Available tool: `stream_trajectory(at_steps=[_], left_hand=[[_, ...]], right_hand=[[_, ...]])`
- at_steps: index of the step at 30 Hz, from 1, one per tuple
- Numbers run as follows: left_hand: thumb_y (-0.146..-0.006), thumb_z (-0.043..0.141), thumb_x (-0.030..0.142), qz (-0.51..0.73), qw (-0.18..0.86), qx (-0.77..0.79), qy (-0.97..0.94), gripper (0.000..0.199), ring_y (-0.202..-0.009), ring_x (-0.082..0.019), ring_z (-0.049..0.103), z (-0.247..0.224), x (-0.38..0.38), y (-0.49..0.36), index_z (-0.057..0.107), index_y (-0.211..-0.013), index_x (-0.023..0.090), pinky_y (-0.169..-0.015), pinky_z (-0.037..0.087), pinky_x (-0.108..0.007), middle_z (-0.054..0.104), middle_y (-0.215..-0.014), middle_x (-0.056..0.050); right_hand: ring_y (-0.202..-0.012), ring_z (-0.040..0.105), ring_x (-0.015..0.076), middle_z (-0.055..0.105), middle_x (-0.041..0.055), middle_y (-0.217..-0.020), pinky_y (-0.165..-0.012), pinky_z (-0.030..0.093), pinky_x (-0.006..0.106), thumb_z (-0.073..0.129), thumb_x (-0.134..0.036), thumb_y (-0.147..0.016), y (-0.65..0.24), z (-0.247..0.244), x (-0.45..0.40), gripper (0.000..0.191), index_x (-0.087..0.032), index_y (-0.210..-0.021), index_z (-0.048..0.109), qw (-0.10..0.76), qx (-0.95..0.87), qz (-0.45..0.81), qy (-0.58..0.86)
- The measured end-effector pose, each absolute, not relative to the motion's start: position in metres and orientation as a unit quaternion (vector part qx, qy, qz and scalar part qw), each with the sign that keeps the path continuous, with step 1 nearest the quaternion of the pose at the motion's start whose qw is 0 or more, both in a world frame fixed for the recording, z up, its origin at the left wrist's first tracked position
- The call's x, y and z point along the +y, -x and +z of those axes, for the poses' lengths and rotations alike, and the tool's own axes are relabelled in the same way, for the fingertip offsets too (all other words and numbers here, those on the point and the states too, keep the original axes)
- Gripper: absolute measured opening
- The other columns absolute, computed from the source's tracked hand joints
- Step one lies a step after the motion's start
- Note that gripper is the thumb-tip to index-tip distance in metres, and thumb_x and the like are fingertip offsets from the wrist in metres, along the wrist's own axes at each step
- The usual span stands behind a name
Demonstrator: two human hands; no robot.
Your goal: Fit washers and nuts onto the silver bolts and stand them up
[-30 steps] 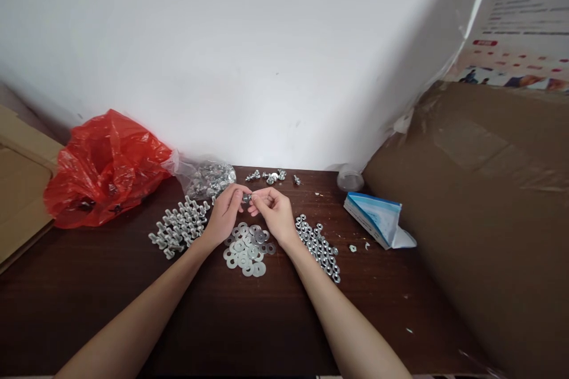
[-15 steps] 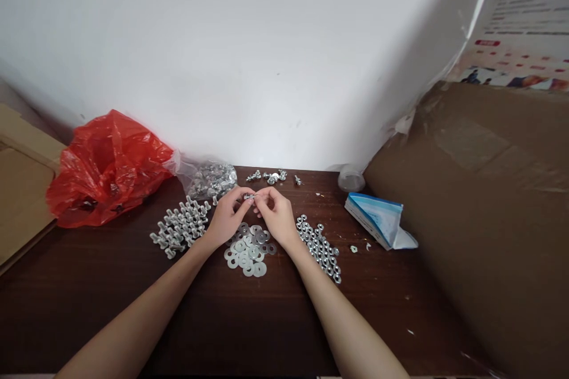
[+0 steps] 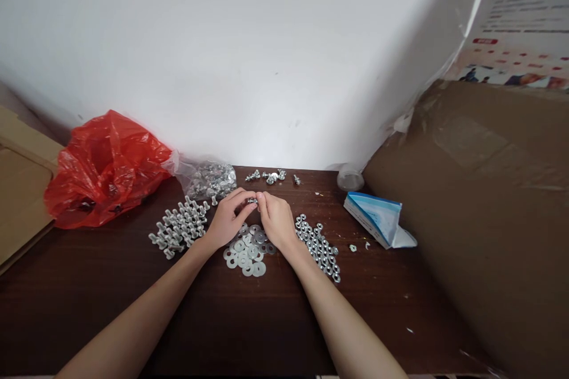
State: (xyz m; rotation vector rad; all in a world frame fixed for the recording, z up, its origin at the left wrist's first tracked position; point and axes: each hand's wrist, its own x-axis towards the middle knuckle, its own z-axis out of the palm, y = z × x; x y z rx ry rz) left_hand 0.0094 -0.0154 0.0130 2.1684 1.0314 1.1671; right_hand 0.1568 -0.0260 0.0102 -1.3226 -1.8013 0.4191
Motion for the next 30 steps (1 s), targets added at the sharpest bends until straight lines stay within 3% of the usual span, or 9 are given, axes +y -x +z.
stream_trajectory(at_steps=[5,8,12,17,23,28,30], left_hand=[[-0.089,0.050,0.029,0.460,0.253,0.377,-0.763,0.023,-0.078,-0.015,0.056,0.0143,-0.0171,-0.0103,0.055,-0.110,0.021,-0.067,0.045,-0.027,0.060,-0.095,-0.005],[-0.092,0.045,0.032,0.453,0.266,0.364,-0.769,0.020,-0.079,-0.015,0.055,0.0173,-0.0175,-0.0101,0.059,-0.097,0.019,-0.068,0.044,-0.027,0.058,-0.090,-0.004],[-0.096,0.035,0.035,0.456,0.280,0.371,-0.759,0.032,-0.082,-0.015,0.055,0.0161,-0.0150,-0.0093,0.060,-0.086,0.017,-0.075,0.045,-0.029,0.057,-0.089,-0.005],[-0.095,0.036,0.039,0.497,0.285,0.387,-0.723,0.029,-0.081,-0.015,0.055,0.0127,-0.0141,-0.0085,0.053,-0.108,0.019,-0.068,0.046,-0.028,0.057,-0.100,-0.006],[-0.097,0.031,0.038,0.470,0.288,0.352,-0.756,0.036,-0.084,-0.016,0.055,0.0126,-0.0139,-0.0094,0.059,-0.085,0.017,-0.068,0.047,-0.028,0.056,-0.093,-0.007],[-0.096,0.035,0.040,0.499,0.279,0.372,-0.732,0.031,-0.080,-0.014,0.055,0.0126,-0.0136,-0.0091,0.055,-0.105,0.018,-0.066,0.047,-0.028,0.057,-0.099,-0.007],[-0.095,0.037,0.040,0.502,0.266,0.347,-0.746,0.030,-0.080,-0.014,0.055,0.0141,-0.0145,-0.0089,0.056,-0.104,0.019,-0.067,0.047,-0.028,0.056,-0.101,-0.006]], right_hand=[[-0.060,0.053,0.0187,0.058,0.0042,-0.066,-0.058,0.031,0.028,0.025,-0.044,-0.098,-0.1558,0.0106,-0.0261,0.042,-0.021,-0.072,0.050,0.415,-0.718,0.152,0.538],[-0.058,0.052,0.0175,0.057,0.0036,-0.065,-0.057,0.031,0.028,0.024,-0.043,-0.098,-0.1549,0.0117,-0.0267,0.043,-0.021,-0.071,0.049,0.414,-0.721,0.143,0.537],[-0.055,0.049,0.0157,0.053,0.0016,-0.060,-0.056,0.029,0.027,0.024,-0.041,-0.099,-0.1540,0.0129,-0.0276,0.043,-0.021,-0.065,0.043,0.415,-0.721,0.129,0.541],[-0.054,0.048,0.0149,0.050,0.0005,-0.058,-0.056,0.029,0.026,0.024,-0.042,-0.099,-0.1538,0.0132,-0.0283,0.043,-0.021,-0.064,0.039,0.418,-0.716,0.129,0.544],[-0.056,0.049,0.0149,0.051,0.0007,-0.059,-0.056,0.029,0.026,0.025,-0.041,-0.098,-0.1536,0.0130,-0.0293,0.042,-0.021,-0.065,0.040,0.418,-0.718,0.133,0.540],[-0.055,0.048,0.0149,0.050,0.0008,-0.059,-0.056,0.029,0.026,0.025,-0.042,-0.098,-0.1540,0.0134,-0.0289,0.043,-0.021,-0.064,0.041,0.417,-0.716,0.132,0.544],[-0.054,0.048,0.0148,0.051,0.0009,-0.058,-0.055,0.029,0.026,0.025,-0.041,-0.098,-0.1539,0.0135,-0.0288,0.043,-0.021,-0.064,0.042,0.417,-0.717,0.129,0.544]])
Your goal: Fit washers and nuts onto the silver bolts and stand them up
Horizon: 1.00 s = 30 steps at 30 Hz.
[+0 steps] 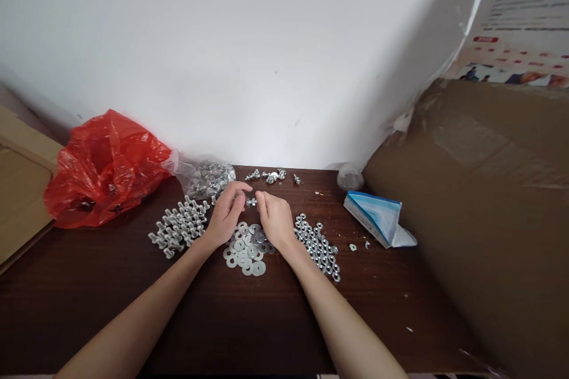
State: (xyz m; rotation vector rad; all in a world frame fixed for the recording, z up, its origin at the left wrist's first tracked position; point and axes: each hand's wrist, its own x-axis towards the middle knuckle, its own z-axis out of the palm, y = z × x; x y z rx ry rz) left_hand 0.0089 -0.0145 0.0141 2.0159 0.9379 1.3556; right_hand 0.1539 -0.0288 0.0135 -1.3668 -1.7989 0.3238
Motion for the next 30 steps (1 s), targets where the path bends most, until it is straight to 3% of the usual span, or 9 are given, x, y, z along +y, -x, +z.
stream_trajectory(at_steps=[5,10,16,22,30], left_hand=[[-0.097,0.031,0.038,0.488,0.270,0.356,-0.750,0.038,-0.086,-0.016,0.056,0.0129,-0.0137,-0.0096,0.061,-0.086,0.017,-0.070,0.048,-0.029,0.056,-0.097,-0.007],[-0.096,0.034,0.038,0.511,0.249,0.366,-0.737,0.031,-0.078,-0.013,0.054,0.0138,-0.0143,-0.0095,0.058,-0.100,0.019,-0.065,0.048,-0.026,0.054,-0.103,-0.007],[-0.097,0.033,0.032,0.501,0.197,0.351,-0.766,0.033,-0.097,-0.017,0.054,0.0144,-0.0136,-0.0089,0.060,-0.086,0.018,-0.086,0.045,-0.033,0.055,-0.100,-0.007],[-0.095,0.037,0.035,0.517,0.175,0.359,-0.757,0.024,-0.093,-0.016,0.054,0.0157,-0.0155,-0.0082,0.055,-0.101,0.020,-0.078,0.049,-0.031,0.052,-0.109,-0.008],[-0.096,0.034,0.031,0.478,0.156,0.385,-0.774,0.028,-0.103,-0.019,0.052,0.0144,-0.0165,-0.0084,0.058,-0.089,0.018,-0.093,0.044,-0.038,0.050,-0.110,-0.009]], right_hand=[[-0.056,0.050,0.0152,0.052,0.0013,-0.059,-0.056,0.029,0.027,0.025,-0.041,-0.098,-0.1534,0.0130,-0.0289,0.043,-0.021,-0.064,0.043,0.413,-0.720,0.133,0.542],[-0.054,0.048,0.0150,0.050,0.0004,-0.057,-0.057,0.029,0.027,0.024,-0.042,-0.098,-0.1540,0.0130,-0.0281,0.043,-0.021,-0.063,0.039,0.415,-0.716,0.133,0.546],[-0.055,0.047,0.0150,0.050,0.0006,-0.059,-0.056,0.028,0.027,0.024,-0.042,-0.098,-0.1529,0.0133,-0.0285,0.043,-0.021,-0.064,0.039,0.409,-0.719,0.133,0.546],[-0.054,0.047,0.0149,0.049,0.0004,-0.057,-0.056,0.029,0.027,0.024,-0.042,-0.098,-0.1531,0.0133,-0.0283,0.044,-0.021,-0.063,0.039,0.409,-0.714,0.129,0.554],[-0.054,0.048,0.0147,0.052,0.0007,-0.059,-0.056,0.029,0.026,0.024,-0.041,-0.099,-0.1523,0.0129,-0.0294,0.044,-0.021,-0.064,0.043,0.399,-0.726,0.122,0.547]])
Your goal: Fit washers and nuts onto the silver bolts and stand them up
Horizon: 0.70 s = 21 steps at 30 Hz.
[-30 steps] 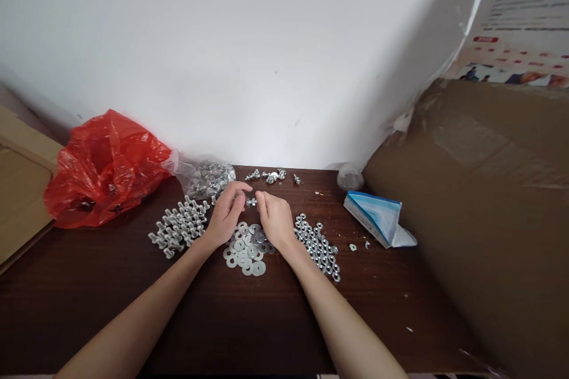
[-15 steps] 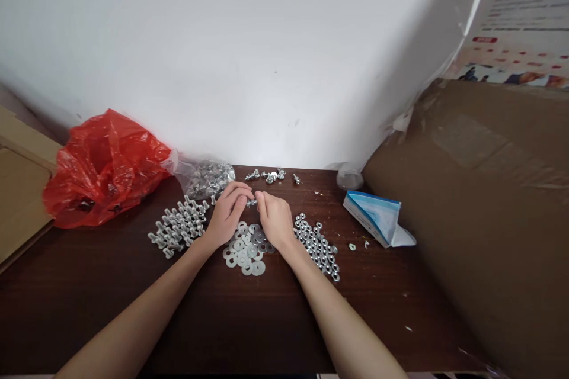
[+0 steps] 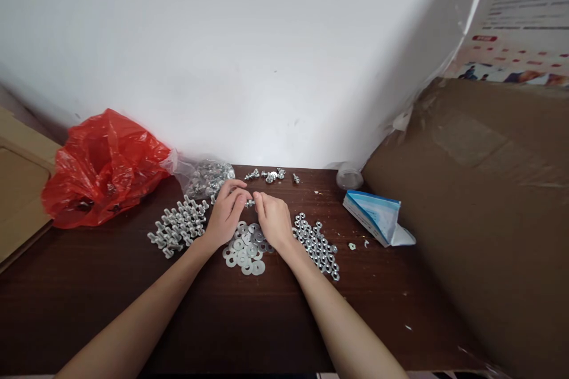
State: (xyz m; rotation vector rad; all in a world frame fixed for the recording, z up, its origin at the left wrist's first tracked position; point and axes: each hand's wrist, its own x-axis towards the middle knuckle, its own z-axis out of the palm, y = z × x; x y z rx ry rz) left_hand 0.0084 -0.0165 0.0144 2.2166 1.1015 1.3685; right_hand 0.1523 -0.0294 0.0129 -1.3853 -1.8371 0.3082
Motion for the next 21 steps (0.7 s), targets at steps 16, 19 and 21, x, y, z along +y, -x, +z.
stream_trajectory(at_steps=[16,19,21], left_hand=[[-0.096,0.035,0.032,0.477,0.134,0.409,-0.766,0.029,-0.103,-0.020,0.051,0.0150,-0.0159,-0.0070,0.059,-0.093,0.018,-0.094,0.042,-0.038,0.052,-0.108,-0.009],[-0.095,0.037,0.030,0.500,0.113,0.398,-0.761,0.022,-0.104,-0.020,0.051,0.0190,-0.0181,-0.0068,0.055,-0.098,0.018,-0.095,0.042,-0.039,0.052,-0.106,-0.009],[-0.094,0.038,0.030,0.503,0.108,0.373,-0.772,0.020,-0.105,-0.020,0.050,0.0212,-0.0201,-0.0068,0.055,-0.097,0.019,-0.094,0.042,-0.039,0.051,-0.110,-0.009]], right_hand=[[-0.055,0.050,0.0151,0.053,0.0013,-0.058,-0.056,0.031,0.026,0.024,-0.042,-0.098,-0.1534,0.0135,-0.0290,0.045,-0.021,-0.064,0.042,0.403,-0.719,0.124,0.552],[-0.054,0.049,0.0147,0.052,0.0011,-0.057,-0.056,0.031,0.026,0.024,-0.042,-0.098,-0.1539,0.0133,-0.0284,0.046,-0.021,-0.063,0.042,0.406,-0.717,0.119,0.555],[-0.054,0.049,0.0146,0.052,0.0011,-0.057,-0.056,0.031,0.026,0.025,-0.042,-0.099,-0.1540,0.0133,-0.0283,0.045,-0.021,-0.063,0.043,0.407,-0.718,0.116,0.553]])
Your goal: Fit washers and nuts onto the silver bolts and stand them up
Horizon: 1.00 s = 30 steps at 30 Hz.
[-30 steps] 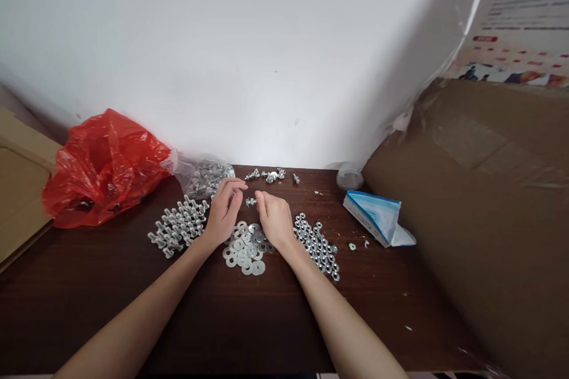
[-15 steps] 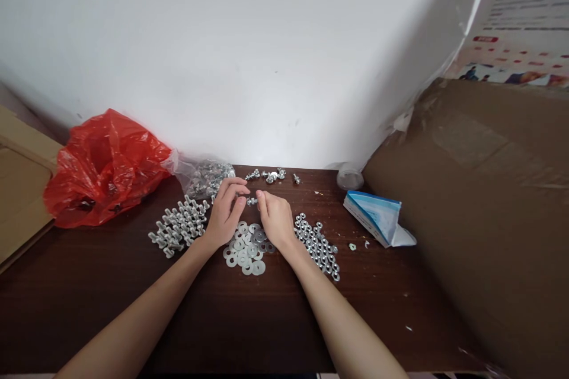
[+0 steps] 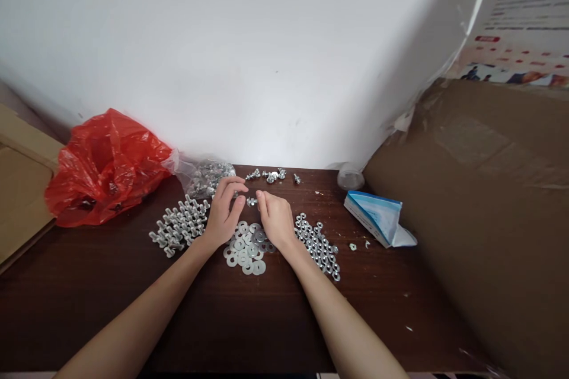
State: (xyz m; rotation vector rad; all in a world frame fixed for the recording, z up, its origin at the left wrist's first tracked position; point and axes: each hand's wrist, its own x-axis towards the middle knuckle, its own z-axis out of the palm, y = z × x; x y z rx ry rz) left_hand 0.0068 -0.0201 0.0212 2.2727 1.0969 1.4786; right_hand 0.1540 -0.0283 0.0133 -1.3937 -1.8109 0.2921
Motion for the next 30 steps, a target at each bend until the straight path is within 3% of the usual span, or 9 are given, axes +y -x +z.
stream_trajectory(at_steps=[8,13,20,26,30], left_hand=[[-0.095,0.036,0.031,0.443,0.086,0.413,-0.791,0.029,-0.103,-0.022,0.049,0.0148,-0.0161,-0.0068,0.060,-0.084,0.018,-0.094,0.039,-0.042,0.056,-0.105,-0.008],[-0.094,0.037,0.032,0.483,0.072,0.407,-0.772,0.024,-0.106,-0.022,0.049,0.0186,-0.0180,-0.0062,0.057,-0.100,0.019,-0.095,0.038,-0.042,0.054,-0.110,-0.009],[-0.095,0.037,0.030,0.446,0.081,0.401,-0.796,0.030,-0.103,-0.022,0.048,0.0159,-0.0165,-0.0064,0.064,-0.087,0.020,-0.094,0.039,-0.042,0.058,-0.105,-0.007],[-0.095,0.036,0.033,0.498,0.085,0.400,-0.765,0.028,-0.108,-0.022,0.048,0.0174,-0.0165,-0.0067,0.058,-0.107,0.021,-0.096,0.039,-0.042,0.055,-0.112,-0.009],[-0.095,0.035,0.030,0.483,0.092,0.366,-0.790,0.028,-0.105,-0.021,0.048,0.0176,-0.0177,-0.0069,0.062,-0.092,0.020,-0.095,0.040,-0.041,0.055,-0.109,-0.008]], right_hand=[[-0.053,0.048,0.0148,0.052,0.0010,-0.058,-0.055,0.030,0.026,0.024,-0.043,-0.098,-0.1522,0.0137,-0.0288,0.046,-0.021,-0.063,0.044,0.400,-0.725,0.120,0.547],[-0.053,0.049,0.0148,0.053,0.0011,-0.057,-0.055,0.031,0.026,0.023,-0.044,-0.098,-0.1539,0.0127,-0.0280,0.047,-0.021,-0.062,0.043,0.405,-0.718,0.111,0.555],[-0.054,0.049,0.0150,0.054,0.0014,-0.059,-0.055,0.031,0.026,0.024,-0.043,-0.099,-0.1527,0.0133,-0.0290,0.046,-0.021,-0.064,0.046,0.396,-0.725,0.117,0.551],[-0.053,0.050,0.0149,0.053,0.0012,-0.057,-0.055,0.032,0.026,0.023,-0.044,-0.098,-0.1536,0.0128,-0.0280,0.047,-0.021,-0.062,0.044,0.405,-0.718,0.115,0.555],[-0.053,0.048,0.0148,0.053,0.0011,-0.058,-0.054,0.030,0.026,0.024,-0.043,-0.098,-0.1532,0.0129,-0.0282,0.047,-0.021,-0.063,0.044,0.403,-0.723,0.112,0.550]])
